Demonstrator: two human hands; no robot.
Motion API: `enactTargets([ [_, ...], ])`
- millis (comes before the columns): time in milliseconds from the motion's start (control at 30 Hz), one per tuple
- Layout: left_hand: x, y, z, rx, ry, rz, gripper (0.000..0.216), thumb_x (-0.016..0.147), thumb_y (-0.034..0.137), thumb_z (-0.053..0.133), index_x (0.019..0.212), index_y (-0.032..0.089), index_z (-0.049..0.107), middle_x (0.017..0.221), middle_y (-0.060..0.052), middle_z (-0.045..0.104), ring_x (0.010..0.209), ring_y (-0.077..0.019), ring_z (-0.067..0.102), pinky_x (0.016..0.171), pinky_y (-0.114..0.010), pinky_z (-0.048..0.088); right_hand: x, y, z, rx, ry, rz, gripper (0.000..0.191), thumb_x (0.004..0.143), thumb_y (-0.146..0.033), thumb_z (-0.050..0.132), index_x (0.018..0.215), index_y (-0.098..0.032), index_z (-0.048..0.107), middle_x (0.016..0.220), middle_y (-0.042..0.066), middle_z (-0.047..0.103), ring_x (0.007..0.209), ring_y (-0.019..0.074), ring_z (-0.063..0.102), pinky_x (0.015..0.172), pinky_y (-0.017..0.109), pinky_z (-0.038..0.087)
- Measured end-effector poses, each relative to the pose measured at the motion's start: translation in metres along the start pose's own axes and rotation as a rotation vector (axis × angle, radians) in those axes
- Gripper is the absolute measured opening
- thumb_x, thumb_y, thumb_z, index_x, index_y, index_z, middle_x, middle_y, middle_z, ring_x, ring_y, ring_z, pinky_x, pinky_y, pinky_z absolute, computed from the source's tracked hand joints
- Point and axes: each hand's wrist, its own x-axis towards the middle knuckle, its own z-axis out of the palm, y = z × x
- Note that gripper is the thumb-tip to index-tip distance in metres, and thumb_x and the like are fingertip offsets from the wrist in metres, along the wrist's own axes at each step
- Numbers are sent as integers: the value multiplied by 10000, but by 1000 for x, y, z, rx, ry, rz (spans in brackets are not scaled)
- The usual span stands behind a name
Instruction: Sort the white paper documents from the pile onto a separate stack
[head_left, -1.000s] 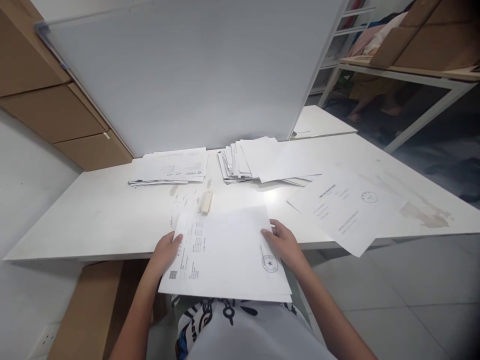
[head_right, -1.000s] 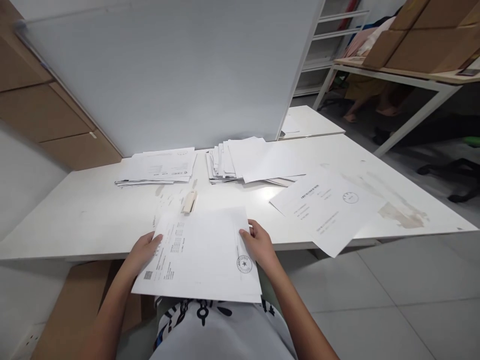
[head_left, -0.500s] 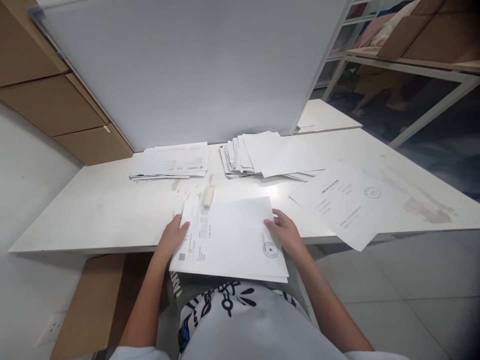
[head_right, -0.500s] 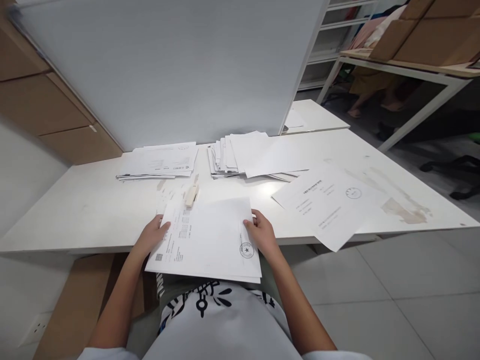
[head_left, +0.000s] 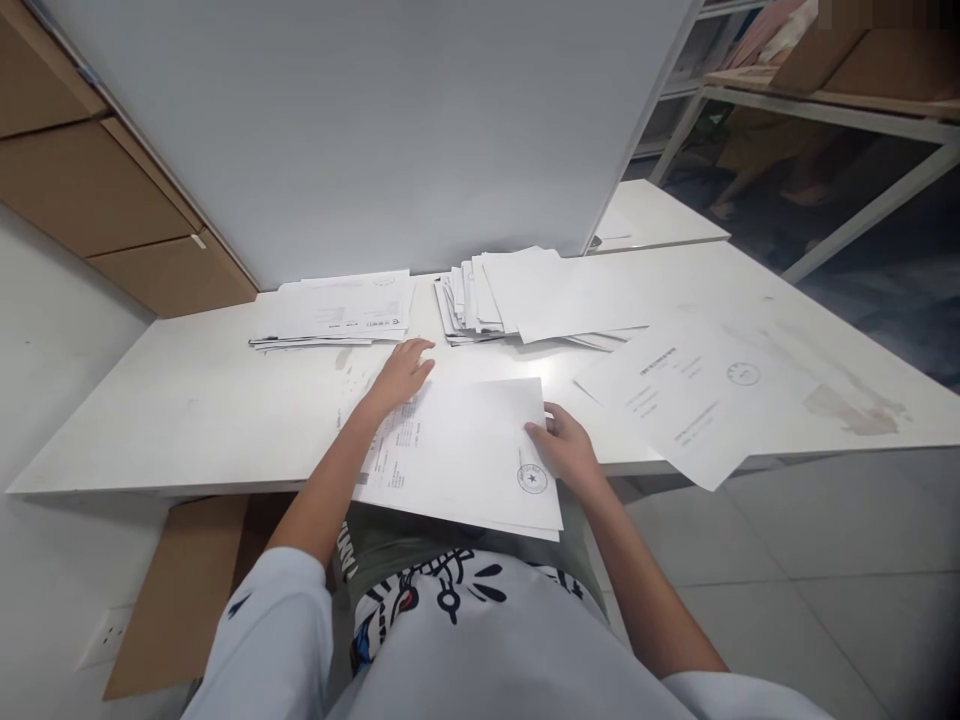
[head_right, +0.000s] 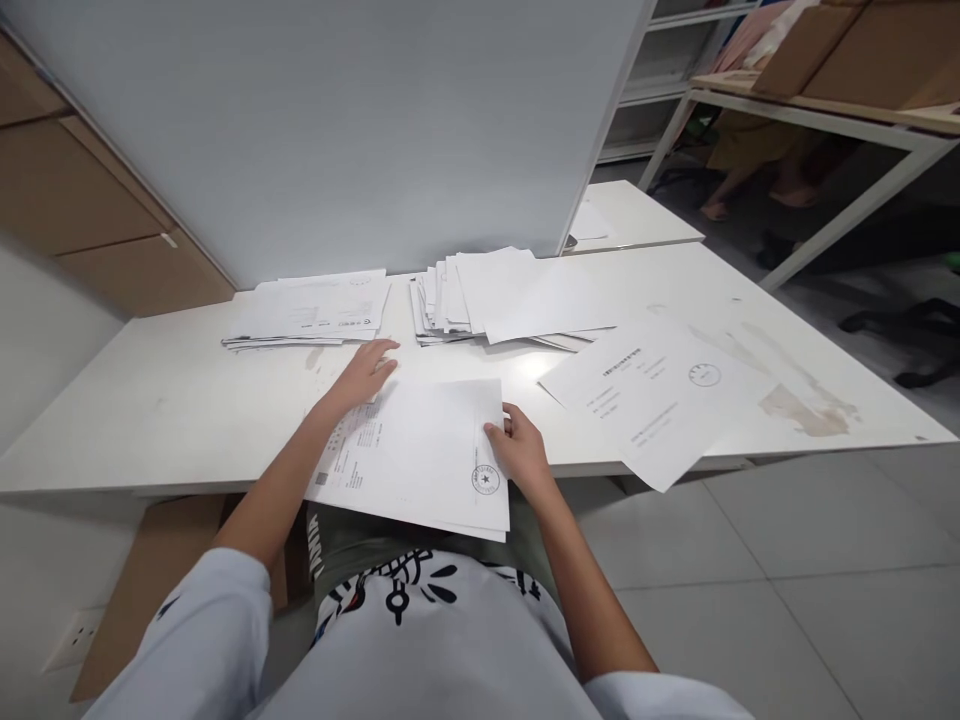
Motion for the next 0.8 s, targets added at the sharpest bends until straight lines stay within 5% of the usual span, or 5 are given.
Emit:
enactTargets([
  [133, 24, -4, 21, 31, -73, -62, 262, 847, 132, 459, 957, 216, 681, 975, -78, 658, 1081, -282, 456, 995, -447, 331, 1, 1, -2, 68, -38, 9, 471, 710, -364, 579, 1138, -169, 570, 799, 45, 709, 685, 210, 661, 599, 302, 502],
  [467, 15, -18, 42, -25, 137, -89, 430, 787, -13, 373, 967, 231, 678, 1008, -38, 635, 1073, -223, 441, 997, -378, 340, -2, 4, -3, 112, 39, 9, 482, 704, -397, 627, 1129, -171, 594, 768, 34, 698, 653, 186, 623, 578, 282, 469],
  [800, 9, -7, 25, -279, 259, -197, 282, 765, 80, 509, 952, 196, 685, 926, -44, 691, 945, -185, 606, 916, -345, 435, -9, 6, -1, 52, -30, -151, 392, 746, -421, 596, 1062, -193, 639, 823, 41, 713, 739, 216, 654, 627, 300, 502],
])
